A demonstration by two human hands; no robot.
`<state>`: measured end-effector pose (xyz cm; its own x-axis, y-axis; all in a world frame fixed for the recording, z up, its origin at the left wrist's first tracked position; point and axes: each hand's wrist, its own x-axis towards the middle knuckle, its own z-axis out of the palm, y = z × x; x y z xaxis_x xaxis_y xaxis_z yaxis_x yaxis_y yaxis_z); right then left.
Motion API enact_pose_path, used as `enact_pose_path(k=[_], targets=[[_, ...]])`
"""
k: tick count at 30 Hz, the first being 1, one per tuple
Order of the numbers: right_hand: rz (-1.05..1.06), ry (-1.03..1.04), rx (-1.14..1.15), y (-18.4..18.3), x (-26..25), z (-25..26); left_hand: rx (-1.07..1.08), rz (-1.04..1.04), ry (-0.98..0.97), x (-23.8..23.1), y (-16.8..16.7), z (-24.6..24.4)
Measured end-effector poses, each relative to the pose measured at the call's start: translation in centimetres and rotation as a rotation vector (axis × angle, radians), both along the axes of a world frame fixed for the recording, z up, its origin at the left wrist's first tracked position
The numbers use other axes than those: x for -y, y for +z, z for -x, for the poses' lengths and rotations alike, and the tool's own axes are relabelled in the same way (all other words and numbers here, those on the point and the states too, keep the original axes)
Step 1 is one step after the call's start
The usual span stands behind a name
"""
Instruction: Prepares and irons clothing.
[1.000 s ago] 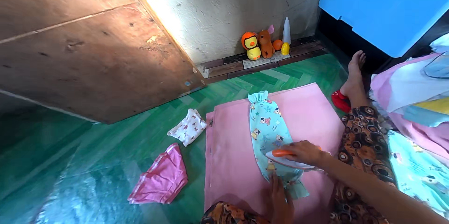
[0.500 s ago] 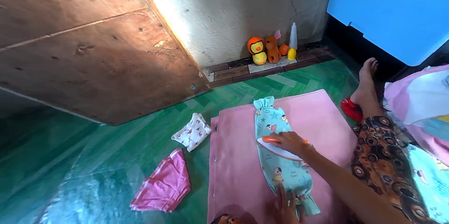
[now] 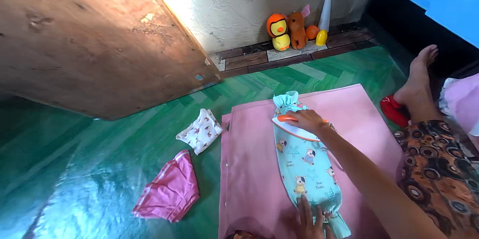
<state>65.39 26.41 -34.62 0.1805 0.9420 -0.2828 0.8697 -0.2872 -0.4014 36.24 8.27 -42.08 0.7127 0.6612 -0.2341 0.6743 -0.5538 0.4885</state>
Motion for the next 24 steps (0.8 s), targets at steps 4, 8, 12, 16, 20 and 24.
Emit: enact_pose_path(k=[4,8,12,16,20,24], targets=[[-0.038,-0.044,0.018,-0.6,-1.3,-1.5,-0.014,0.018,0.008,0.1,0.0,-0.1],[-0.118,-0.067,0.043,-1.5,-2.0,-2.9,-0.038,0.031,0.008,0.1,0.0,-0.1],[-0.116,-0.106,0.035,-1.6,-2.2,-3.4,-0.044,0.017,0.016,0.2,0.0,-0.2],[-0.058,-0.174,-0.035,-1.2,-2.0,-2.9,-0.042,0.007,0.009,0.2,0.1,-0.2],[0.007,-0.186,-0.098,-0.7,-0.3,-1.8,-0.003,0.005,0.021,0.3,0.0,0.0],[0.037,-0.118,-0.126,-0.6,3.5,0.1,0.021,-0.021,0.025,0.4,0.0,0.2]])
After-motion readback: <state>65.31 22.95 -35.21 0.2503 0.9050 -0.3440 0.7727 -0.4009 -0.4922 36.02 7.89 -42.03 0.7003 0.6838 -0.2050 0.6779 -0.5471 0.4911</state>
